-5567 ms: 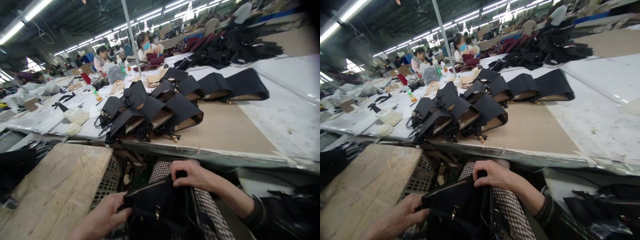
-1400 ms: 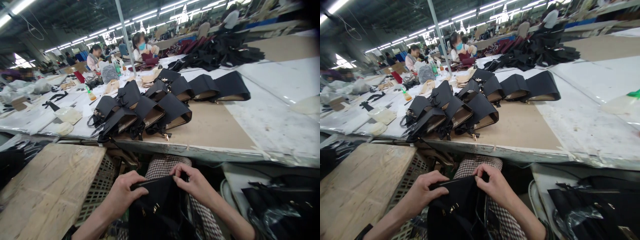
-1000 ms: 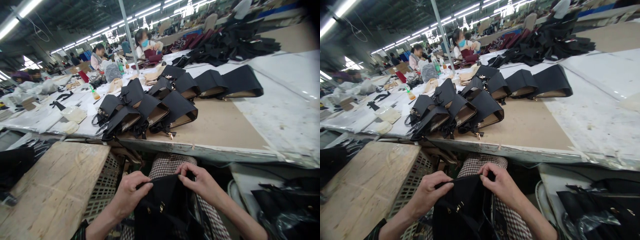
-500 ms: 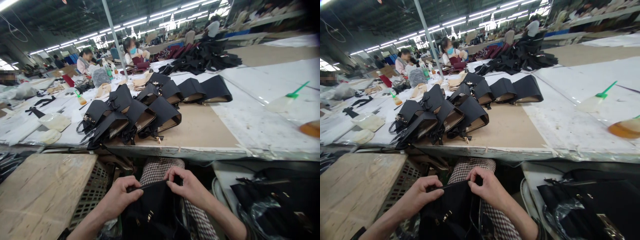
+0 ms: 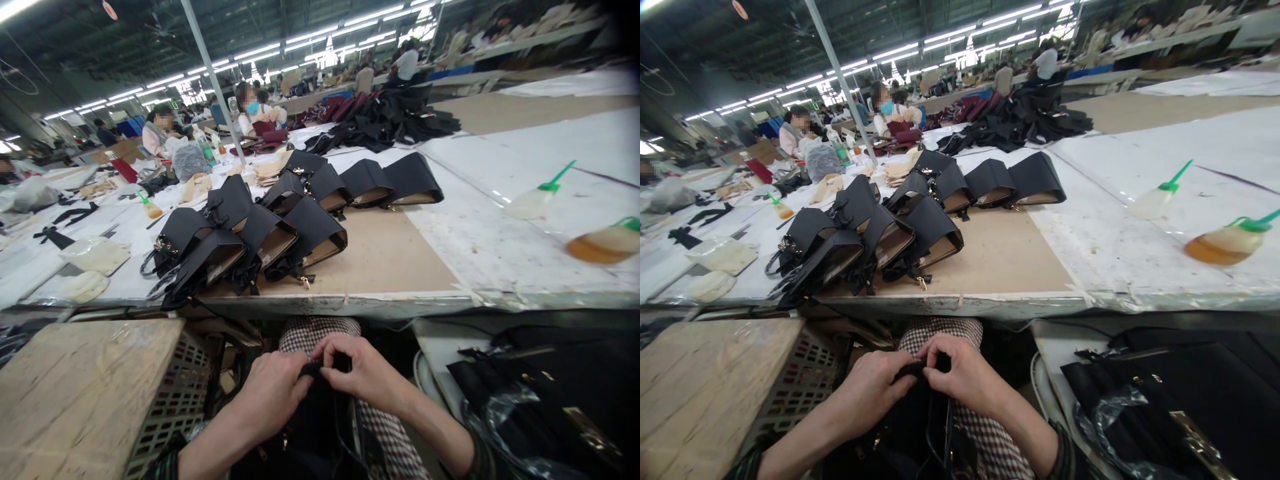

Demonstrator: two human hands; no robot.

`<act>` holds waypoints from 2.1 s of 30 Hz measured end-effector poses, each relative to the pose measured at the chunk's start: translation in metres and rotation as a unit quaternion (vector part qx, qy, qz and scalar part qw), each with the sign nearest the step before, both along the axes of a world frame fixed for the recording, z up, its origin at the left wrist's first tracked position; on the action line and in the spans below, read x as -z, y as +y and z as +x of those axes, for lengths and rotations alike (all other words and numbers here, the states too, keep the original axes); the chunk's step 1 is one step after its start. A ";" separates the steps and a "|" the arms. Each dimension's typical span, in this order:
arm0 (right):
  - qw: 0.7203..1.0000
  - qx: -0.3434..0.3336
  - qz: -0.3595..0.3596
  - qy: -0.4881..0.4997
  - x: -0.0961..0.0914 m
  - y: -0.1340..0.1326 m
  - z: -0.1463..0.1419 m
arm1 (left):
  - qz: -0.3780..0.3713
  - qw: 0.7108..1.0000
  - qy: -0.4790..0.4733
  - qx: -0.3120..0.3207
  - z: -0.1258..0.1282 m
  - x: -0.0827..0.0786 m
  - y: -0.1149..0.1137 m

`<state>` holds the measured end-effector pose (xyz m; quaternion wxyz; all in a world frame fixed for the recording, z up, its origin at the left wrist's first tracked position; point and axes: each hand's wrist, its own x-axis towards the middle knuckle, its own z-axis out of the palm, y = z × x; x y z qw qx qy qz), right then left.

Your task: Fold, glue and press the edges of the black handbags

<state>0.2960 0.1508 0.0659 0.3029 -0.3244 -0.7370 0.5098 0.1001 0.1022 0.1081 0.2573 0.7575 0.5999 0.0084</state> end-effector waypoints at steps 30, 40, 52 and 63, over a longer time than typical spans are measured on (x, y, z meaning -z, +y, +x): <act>0.995 0.088 -0.032 0.015 0.008 -0.008 -0.014 | -0.039 0.983 -0.176 -0.044 -0.008 0.001 0.005; 0.989 0.108 0.002 -0.102 -0.032 -0.060 0.025 | 0.008 1.000 0.007 0.007 -0.020 0.000 0.010; 0.970 0.077 -0.227 0.052 -0.043 -0.097 0.060 | -0.131 0.985 -0.116 0.010 -0.065 -0.038 0.016; 0.967 -0.052 -0.234 0.081 -0.001 -0.064 0.053 | -0.182 0.932 -0.308 0.052 -0.075 -0.032 -0.002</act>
